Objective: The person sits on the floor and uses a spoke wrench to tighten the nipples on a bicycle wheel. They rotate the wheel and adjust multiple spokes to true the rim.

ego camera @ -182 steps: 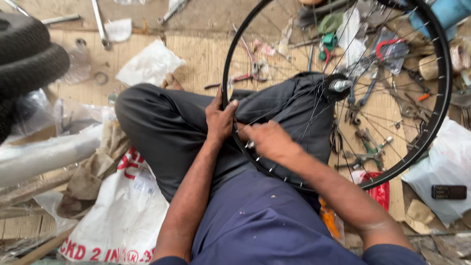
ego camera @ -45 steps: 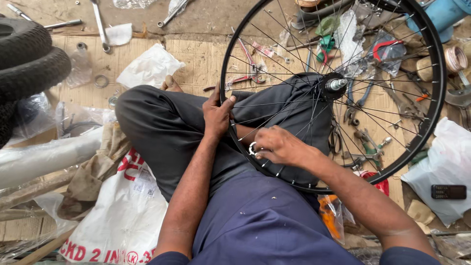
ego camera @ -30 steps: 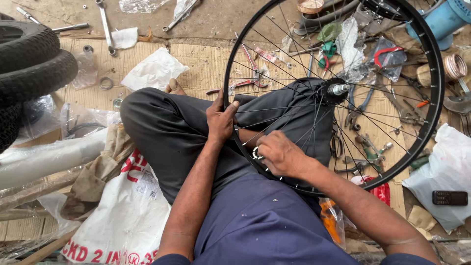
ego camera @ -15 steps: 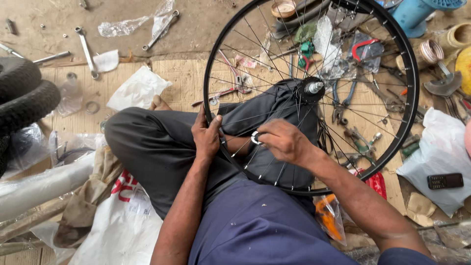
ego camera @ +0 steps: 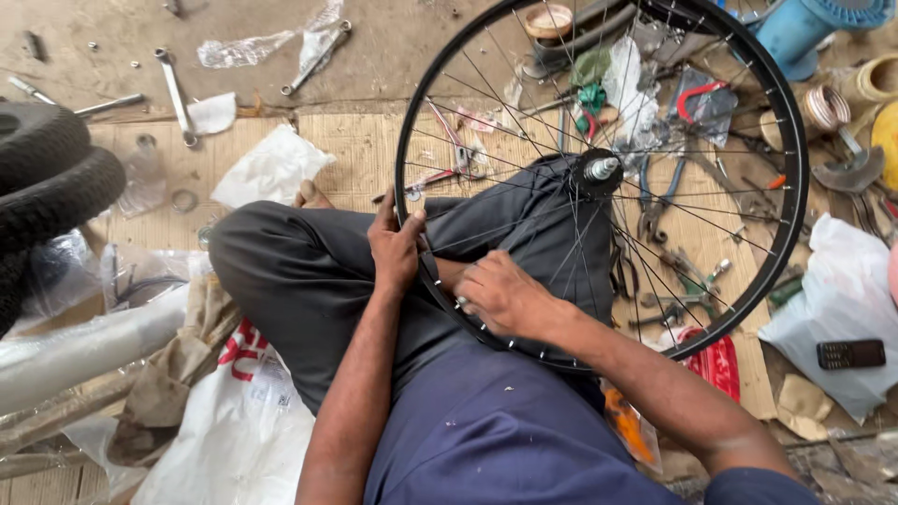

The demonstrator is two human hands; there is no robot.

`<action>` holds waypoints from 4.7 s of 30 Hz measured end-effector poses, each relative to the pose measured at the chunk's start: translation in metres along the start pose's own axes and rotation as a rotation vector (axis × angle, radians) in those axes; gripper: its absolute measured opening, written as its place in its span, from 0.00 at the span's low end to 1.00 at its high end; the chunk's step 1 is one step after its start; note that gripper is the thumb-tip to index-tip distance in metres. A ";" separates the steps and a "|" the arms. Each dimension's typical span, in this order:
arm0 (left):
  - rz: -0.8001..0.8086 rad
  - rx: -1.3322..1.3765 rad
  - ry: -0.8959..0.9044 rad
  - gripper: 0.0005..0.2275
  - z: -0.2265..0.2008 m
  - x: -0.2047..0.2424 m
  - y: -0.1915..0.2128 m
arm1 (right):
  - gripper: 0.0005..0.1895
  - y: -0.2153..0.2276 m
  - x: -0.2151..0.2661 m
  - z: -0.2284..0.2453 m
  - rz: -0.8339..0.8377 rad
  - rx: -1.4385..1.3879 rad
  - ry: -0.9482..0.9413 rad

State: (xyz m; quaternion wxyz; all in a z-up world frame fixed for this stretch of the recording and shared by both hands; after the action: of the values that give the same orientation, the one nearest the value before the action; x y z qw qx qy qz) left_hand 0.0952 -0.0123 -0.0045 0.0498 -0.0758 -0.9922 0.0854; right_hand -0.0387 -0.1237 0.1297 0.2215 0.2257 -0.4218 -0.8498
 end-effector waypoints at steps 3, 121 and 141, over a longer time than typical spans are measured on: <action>0.002 0.033 0.027 0.27 0.008 0.003 0.000 | 0.07 0.008 0.014 0.015 -0.058 0.045 0.089; -0.033 -0.041 -0.069 0.25 -0.006 0.012 -0.001 | 0.08 0.001 0.011 -0.006 -0.027 -0.210 -0.033; -0.008 -0.030 -0.129 0.26 -0.010 0.016 -0.001 | 0.29 -0.025 -0.007 -0.035 0.268 -0.191 -0.420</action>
State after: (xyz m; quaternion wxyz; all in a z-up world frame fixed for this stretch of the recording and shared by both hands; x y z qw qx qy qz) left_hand 0.0800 -0.0094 0.0074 -0.0151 -0.0668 -0.9948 0.0749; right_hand -0.0173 -0.1275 0.0920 0.2600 -0.0355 -0.4027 -0.8769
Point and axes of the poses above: each hand's wrist, its own x-axis away from the middle knuckle, its own y-axis out of the back of the hand, z = x × y, the point moved 8 cm from there along -x, towards the middle knuckle, and after that the axes turned 9 degrees about -x, right-handed, at the moved point
